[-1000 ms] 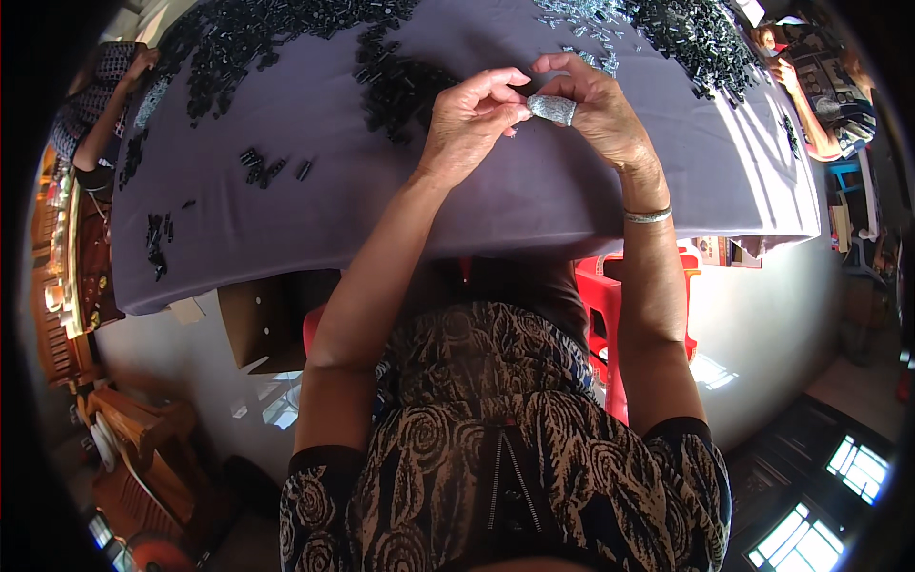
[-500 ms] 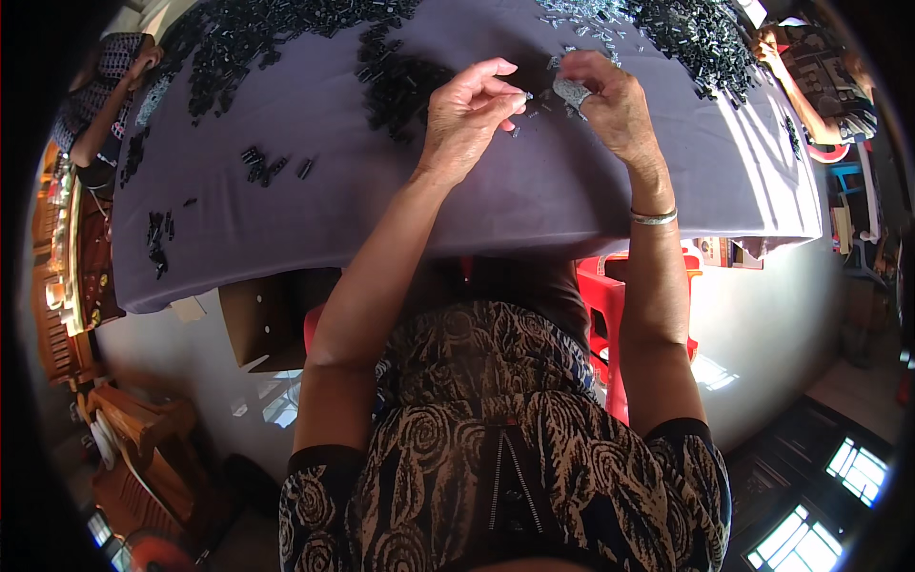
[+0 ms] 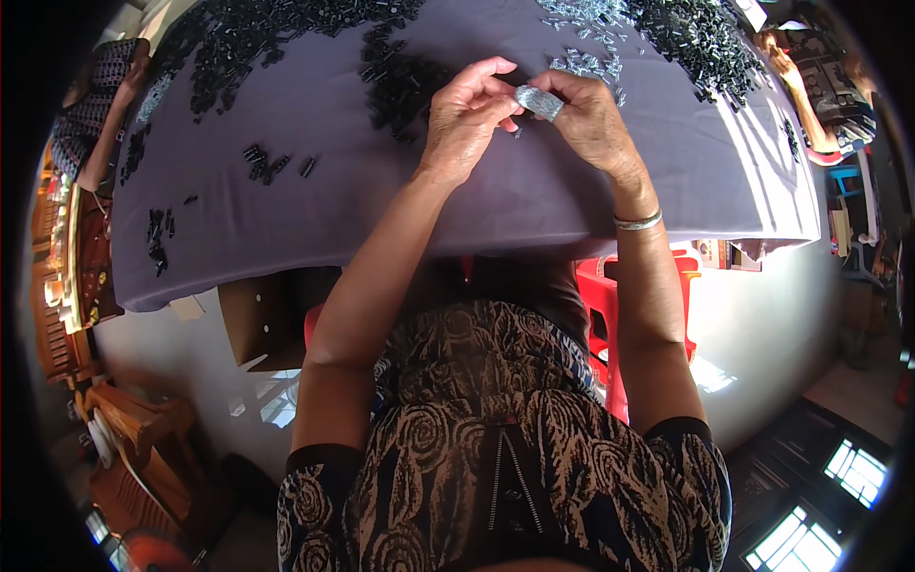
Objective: The person assembles small plastic components by hand, picking up plastic pieces, inserting small pins into them, and placing the assembled pieces on the table.
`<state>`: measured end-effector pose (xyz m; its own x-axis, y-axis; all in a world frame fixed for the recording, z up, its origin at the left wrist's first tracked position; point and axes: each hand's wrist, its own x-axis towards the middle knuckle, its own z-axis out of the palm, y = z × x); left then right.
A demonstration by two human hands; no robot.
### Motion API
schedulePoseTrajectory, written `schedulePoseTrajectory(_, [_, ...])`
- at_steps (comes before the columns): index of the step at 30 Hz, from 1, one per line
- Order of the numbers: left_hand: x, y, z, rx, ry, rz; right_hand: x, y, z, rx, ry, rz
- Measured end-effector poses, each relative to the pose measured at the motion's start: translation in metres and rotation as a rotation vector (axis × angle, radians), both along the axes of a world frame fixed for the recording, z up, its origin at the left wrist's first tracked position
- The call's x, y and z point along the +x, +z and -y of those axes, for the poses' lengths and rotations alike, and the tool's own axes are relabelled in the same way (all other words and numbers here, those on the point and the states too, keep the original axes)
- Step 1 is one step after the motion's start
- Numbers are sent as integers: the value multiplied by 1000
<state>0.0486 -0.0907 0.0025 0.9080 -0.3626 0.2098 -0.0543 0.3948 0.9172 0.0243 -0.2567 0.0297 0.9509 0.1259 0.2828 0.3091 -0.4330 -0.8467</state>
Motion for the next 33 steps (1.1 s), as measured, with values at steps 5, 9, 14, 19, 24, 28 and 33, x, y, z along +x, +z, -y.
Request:
schedulePoseTrajectory(5, [2,4,-4,-67,-59,-89,-2,3,-1,52,1,10])
schedulePoseTrajectory(9, [2,3,-3,-41,-13,-85,-2,-1,-9,185,-51,19])
schedulePoseTrajectory(14, [1,2,3,79,146,20,4,-11,7,38,-105,50])
schedulePoseTrajectory(19, [0,-8,7,369,365,333,3,-5,11,-126,-274,104])
schedulePoseTrajectory(24, [-4,-1,6,325,422,206,0,13,33,218,-406,154])
schedulePoseTrajectory(28, [-7,2,5,283,423,196,-4,17,58,231,-453,141])
schedulePoseTrajectory(33, [-7,5,5,284,418,150,-4,4,80,-113,-332,-16])
